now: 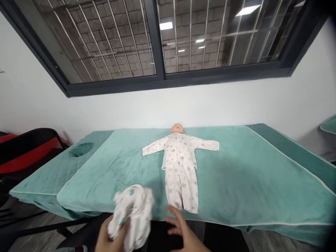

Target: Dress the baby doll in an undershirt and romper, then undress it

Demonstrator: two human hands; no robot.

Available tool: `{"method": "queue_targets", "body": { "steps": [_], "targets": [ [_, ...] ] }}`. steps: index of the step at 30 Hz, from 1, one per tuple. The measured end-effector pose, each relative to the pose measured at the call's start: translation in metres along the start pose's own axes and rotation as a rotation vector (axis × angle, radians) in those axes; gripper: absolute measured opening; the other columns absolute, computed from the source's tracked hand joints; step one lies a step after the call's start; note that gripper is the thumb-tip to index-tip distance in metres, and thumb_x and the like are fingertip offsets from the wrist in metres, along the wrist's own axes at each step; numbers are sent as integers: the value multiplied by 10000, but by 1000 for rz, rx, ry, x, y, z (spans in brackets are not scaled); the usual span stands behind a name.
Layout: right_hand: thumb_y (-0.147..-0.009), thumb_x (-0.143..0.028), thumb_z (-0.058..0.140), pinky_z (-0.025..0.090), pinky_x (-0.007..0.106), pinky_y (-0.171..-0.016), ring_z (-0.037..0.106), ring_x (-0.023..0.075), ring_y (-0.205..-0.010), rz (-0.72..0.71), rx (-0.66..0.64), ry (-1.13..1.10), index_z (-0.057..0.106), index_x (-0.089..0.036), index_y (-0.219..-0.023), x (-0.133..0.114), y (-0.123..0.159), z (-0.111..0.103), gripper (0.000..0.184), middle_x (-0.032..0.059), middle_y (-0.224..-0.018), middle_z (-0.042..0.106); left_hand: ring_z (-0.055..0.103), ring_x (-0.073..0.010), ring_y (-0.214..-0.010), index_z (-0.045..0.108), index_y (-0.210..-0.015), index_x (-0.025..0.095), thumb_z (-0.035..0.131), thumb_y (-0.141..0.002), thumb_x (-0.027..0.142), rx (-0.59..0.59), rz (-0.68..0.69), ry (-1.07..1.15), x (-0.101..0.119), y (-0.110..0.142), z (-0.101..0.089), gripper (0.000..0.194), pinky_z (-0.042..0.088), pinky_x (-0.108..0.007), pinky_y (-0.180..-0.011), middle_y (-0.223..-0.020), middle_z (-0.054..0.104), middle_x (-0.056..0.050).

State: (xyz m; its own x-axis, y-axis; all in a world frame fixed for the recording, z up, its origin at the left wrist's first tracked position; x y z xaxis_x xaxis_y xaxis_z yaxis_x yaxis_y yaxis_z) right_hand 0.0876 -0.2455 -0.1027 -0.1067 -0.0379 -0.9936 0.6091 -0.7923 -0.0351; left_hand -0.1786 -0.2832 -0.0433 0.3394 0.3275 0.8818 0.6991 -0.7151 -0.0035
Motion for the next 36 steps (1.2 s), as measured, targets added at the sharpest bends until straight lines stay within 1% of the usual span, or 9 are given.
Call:
{"method": "queue_targets", "body": {
  "steps": [5, 9, 17, 20, 22, 26, 29, 33, 36],
  "targets": [
    [-663, -407, 854, 369, 459, -1130, 511, 282, -1304, -238, 212, 6, 429, -272, -1437, -117, -47, -32, 894, 100, -1440, 521, 582, -316, -1214, 585, -1287, 220, 724, -740, 508, -551, 32, 544, 102, 56, 119, 634, 487, -408, -1003, -1304, 640, -107],
    [-684, -393, 838, 438, 469, -1081, 575, 275, -1240, -220, 485, -8, 485, -254, -1382, -144, -57, -108, 795, 90, -1354, 610, 433, -288, -1387, 564, -1332, 280, 640, -847, 481, -746, 143, 665, 148, 65, 146, 530, 407, -406, -1109, -1481, 503, -75],
    [-750, -466, 759, 497, 454, -997, 614, 306, -1184, -234, 756, 432, 447, -221, -1425, -220, 14, -266, 783, 103, -1343, 622, 651, -253, -1119, 643, -1174, 236, 641, -849, 491, -745, 91, 485, 78, 73, 170, 413, 487, -407, -1030, -1251, 666, -88],
    [-772, -503, 711, 454, 464, -1018, 553, 340, -1253, 40, 927, 923, 362, -219, -1482, -205, 47, -323, 841, 138, -1417, 549, 666, -237, -1076, 636, -1174, 226, 613, -873, 486, -718, 34, 465, 55, 71, 171, 398, 512, -374, -988, -1199, 681, -83],
    [-813, -476, 647, 438, 456, -1015, 514, 356, -1288, 326, 851, 1186, 374, -167, -1468, -165, 52, -345, 774, 189, -1423, 521, 673, -223, -1033, 640, -1153, 221, 605, -880, 481, -673, 44, 461, 52, 63, 169, 379, 527, -354, -953, -1156, 690, -77],
    [-813, -556, 606, 459, 507, -936, 519, 425, -1245, 534, 683, 1289, 463, -112, -1392, -116, 55, -358, 743, 258, -1388, 505, 674, -202, -963, 656, -1096, 215, 596, -886, 468, -633, 159, 432, 66, 41, 171, 334, 532, -339, -914, -1100, 698, -68],
    [-828, -685, 517, 502, 476, -869, 515, 411, -1254, 567, 590, 1412, 271, -208, -1525, -132, 57, -353, 879, 203, -1522, 375, 669, -203, -952, 663, -1070, 215, 588, -888, 449, -598, 258, 375, 81, 12, 177, 305, 520, -345, -905, -1081, 700, -65],
    [-906, -642, 425, 507, 482, -878, 486, 402, -1276, 319, 761, 1532, 309, -214, -1506, -188, 41, -319, 746, 167, -1533, 373, 657, -206, -935, 669, -1032, 210, 574, -885, 432, -494, 393, 311, 118, -45, 193, 283, 511, -351, -876, -1039, 703, -64],
    [-949, -535, 446, 491, 423, -937, 526, 318, -1248, 49, 595, 1400, 455, -270, -1397, -183, -17, -266, 520, 111, -1454, 475, 643, -213, -957, 687, -998, 207, 551, -883, 393, -442, 517, 223, 165, -84, 223, 258, 507, -338, -842, -1029, 705, -64]
  ]
}}
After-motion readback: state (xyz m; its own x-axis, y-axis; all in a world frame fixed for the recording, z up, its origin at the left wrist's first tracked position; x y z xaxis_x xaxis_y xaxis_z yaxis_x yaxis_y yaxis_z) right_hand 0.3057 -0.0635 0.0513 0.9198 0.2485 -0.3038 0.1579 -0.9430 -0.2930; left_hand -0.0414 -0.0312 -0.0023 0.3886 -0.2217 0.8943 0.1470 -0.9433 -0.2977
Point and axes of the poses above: each hand's wrist, its own y-axis away from the middle knuckle, its own z-axis out of the palm, x = y × z, the point moved 10 cm from there along -y, towards the middle knuckle
